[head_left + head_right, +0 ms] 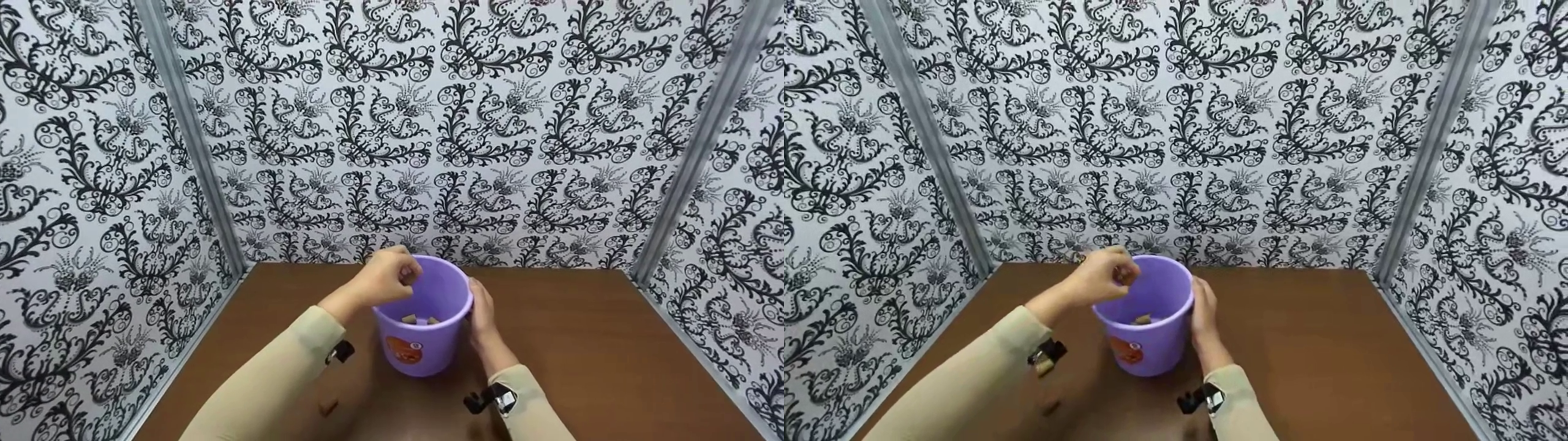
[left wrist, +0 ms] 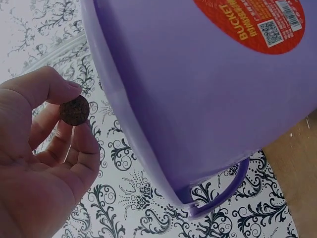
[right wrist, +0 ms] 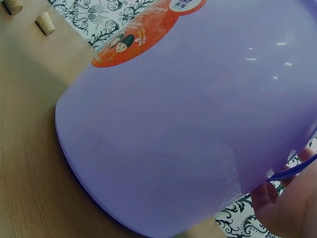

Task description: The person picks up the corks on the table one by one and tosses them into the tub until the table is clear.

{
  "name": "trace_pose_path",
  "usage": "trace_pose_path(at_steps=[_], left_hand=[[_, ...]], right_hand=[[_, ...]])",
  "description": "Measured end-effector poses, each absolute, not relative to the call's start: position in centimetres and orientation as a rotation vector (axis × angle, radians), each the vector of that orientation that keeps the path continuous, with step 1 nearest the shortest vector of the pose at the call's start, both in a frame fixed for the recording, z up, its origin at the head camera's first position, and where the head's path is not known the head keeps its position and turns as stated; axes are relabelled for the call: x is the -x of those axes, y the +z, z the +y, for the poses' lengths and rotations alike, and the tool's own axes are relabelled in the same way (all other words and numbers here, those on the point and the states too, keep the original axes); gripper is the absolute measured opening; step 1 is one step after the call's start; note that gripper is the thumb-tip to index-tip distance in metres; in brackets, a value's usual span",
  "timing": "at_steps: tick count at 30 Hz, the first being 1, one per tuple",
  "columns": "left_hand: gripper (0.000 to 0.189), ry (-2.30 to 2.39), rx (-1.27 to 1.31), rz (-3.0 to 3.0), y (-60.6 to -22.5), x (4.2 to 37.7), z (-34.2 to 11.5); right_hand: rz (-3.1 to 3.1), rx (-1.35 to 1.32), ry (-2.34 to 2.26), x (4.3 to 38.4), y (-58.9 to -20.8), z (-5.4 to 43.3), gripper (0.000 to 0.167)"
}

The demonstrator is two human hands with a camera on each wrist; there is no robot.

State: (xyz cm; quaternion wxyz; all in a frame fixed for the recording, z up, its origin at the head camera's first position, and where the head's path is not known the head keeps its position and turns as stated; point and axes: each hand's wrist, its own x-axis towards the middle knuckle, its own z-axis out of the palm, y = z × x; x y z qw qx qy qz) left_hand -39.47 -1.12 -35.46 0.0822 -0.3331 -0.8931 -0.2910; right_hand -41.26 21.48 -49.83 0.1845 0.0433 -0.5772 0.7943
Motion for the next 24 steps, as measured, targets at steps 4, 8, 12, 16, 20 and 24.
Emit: trace_pose_path(at_steps=[4,8,12,16,20,24], left_hand=[[0.039,-0.859,0.997,-2.701,-35.1,39.4,-0.6],[0.039,-0.839,1.018,-2.716,-35.2,39.7,0.1],[0.038,-0.827,1.018,-2.739,-35.8,40.0,0.5],[0.037,-0.801,1.009,-2.752,-36.0,40.5,0.5],[0.036,-0.772,1.034,-2.73,-35.8,41.3,0.4],[0.035,-0.729,1.069,-2.734,-35.3,41.6,0.4]], right_hand=[[-1.633,-0.131,2.246,41.3,-49.8,21.5,0.047],[-1.631,-0.126,2.245,41.3,-49.8,21.7,0.046],[-1.642,-0.099,2.253,41.1,-50.1,21.6,0.046],[-1.649,-0.092,2.256,41.0,-50.0,21.4,0.046],[-1.625,-0.087,2.277,41.0,-49.7,21.3,0.045],[-1.612,-0.078,2.295,41.0,-49.4,21.3,0.047]])
